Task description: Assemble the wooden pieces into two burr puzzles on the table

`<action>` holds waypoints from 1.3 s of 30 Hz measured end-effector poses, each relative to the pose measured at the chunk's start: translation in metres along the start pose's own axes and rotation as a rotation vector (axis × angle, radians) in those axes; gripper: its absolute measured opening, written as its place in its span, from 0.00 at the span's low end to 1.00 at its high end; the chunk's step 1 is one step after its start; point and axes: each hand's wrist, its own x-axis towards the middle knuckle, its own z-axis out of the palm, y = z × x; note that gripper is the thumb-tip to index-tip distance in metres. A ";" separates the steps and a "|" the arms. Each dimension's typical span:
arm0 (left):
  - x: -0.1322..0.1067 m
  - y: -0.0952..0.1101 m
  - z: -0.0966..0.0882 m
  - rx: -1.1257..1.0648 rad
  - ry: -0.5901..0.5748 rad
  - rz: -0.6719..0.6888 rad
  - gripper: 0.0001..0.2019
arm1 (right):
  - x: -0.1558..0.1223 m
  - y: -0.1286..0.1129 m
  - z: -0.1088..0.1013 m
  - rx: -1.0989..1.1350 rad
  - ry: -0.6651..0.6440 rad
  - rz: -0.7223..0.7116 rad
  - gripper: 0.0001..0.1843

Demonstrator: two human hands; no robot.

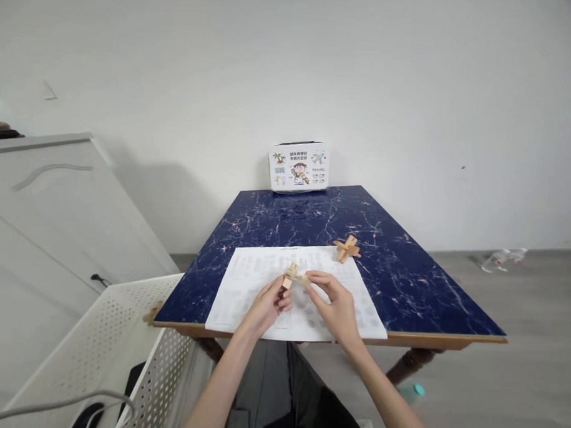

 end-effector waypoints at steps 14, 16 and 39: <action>-0.007 0.007 0.005 0.003 -0.004 -0.020 0.16 | -0.012 0.003 0.033 -0.310 0.005 -0.339 0.13; -0.009 0.005 0.004 0.022 -0.007 0.013 0.18 | -0.012 0.002 0.034 -0.310 -0.001 -0.347 0.13; -0.009 -0.002 0.006 0.034 0.174 0.074 0.20 | -0.013 0.001 0.036 -0.347 -0.150 -0.565 0.21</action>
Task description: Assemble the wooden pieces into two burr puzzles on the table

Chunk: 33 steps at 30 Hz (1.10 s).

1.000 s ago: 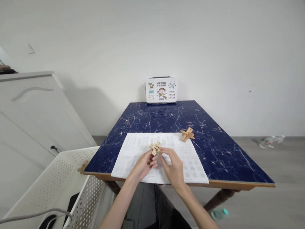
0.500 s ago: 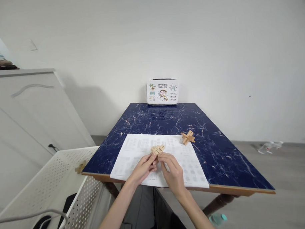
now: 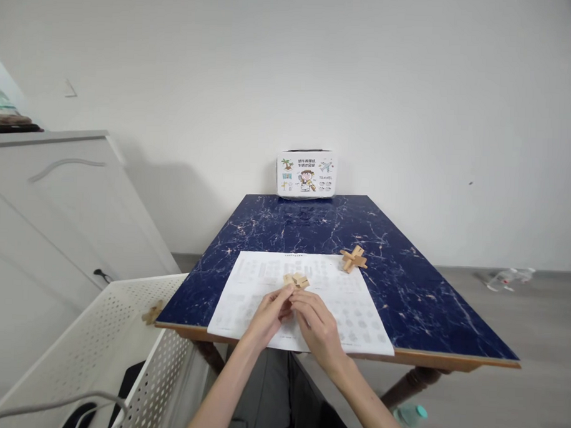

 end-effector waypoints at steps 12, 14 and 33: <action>-0.004 0.020 -0.046 0.593 0.204 0.332 0.24 | 0.001 -0.005 -0.013 -0.002 -0.153 0.227 0.15; -0.004 0.025 -0.054 0.671 0.186 0.395 0.22 | 0.004 0.009 -0.009 -0.022 -0.197 0.275 0.14; 0.002 0.018 -0.067 0.615 0.026 0.311 0.22 | 0.011 0.059 0.017 -0.164 -0.327 0.367 0.24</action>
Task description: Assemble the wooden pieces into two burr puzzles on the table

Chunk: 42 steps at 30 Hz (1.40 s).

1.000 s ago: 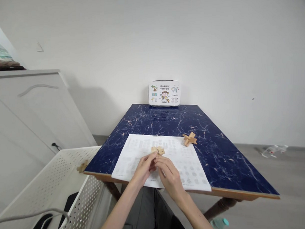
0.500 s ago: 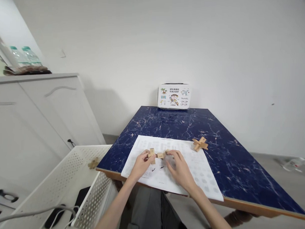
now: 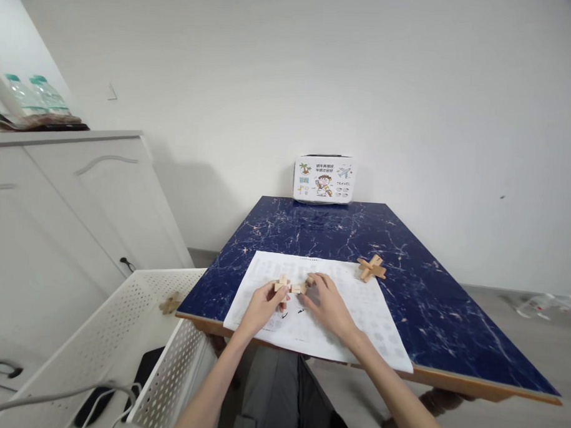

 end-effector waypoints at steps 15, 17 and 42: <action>-0.003 0.010 0.001 -0.012 0.010 0.057 0.26 | 0.000 -0.005 -0.007 0.027 0.037 0.062 0.20; -0.003 0.012 0.001 -0.011 0.025 0.052 0.27 | 0.001 -0.004 -0.007 0.056 0.045 0.071 0.20; 0.002 0.006 0.002 -0.080 0.043 0.064 0.30 | 0.002 0.000 -0.009 0.148 0.067 0.089 0.23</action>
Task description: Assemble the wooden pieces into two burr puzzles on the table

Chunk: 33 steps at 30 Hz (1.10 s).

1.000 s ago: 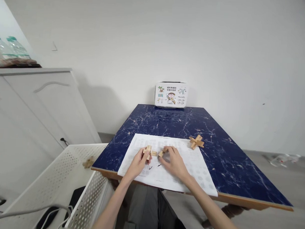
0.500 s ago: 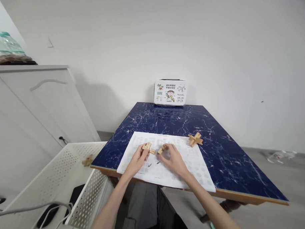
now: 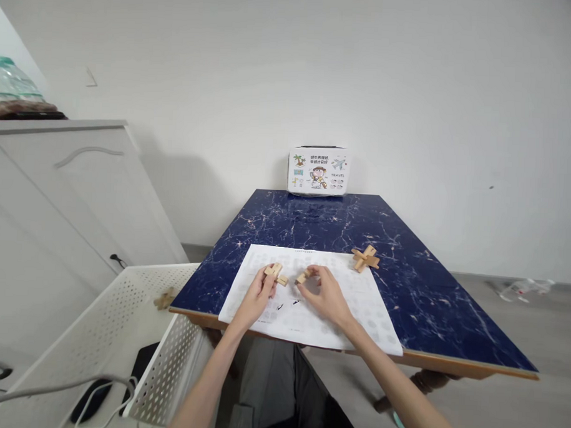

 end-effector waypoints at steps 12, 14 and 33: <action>-0.002 0.005 -0.003 0.132 -0.028 0.000 0.28 | 0.002 -0.001 -0.004 0.143 0.121 0.016 0.26; -0.003 0.009 -0.002 0.160 -0.019 -0.008 0.28 | 0.002 -0.003 -0.004 0.153 0.110 0.014 0.26; 0.002 -0.001 0.000 0.077 -0.071 -0.038 0.30 | 0.001 -0.015 -0.012 0.220 0.056 0.001 0.25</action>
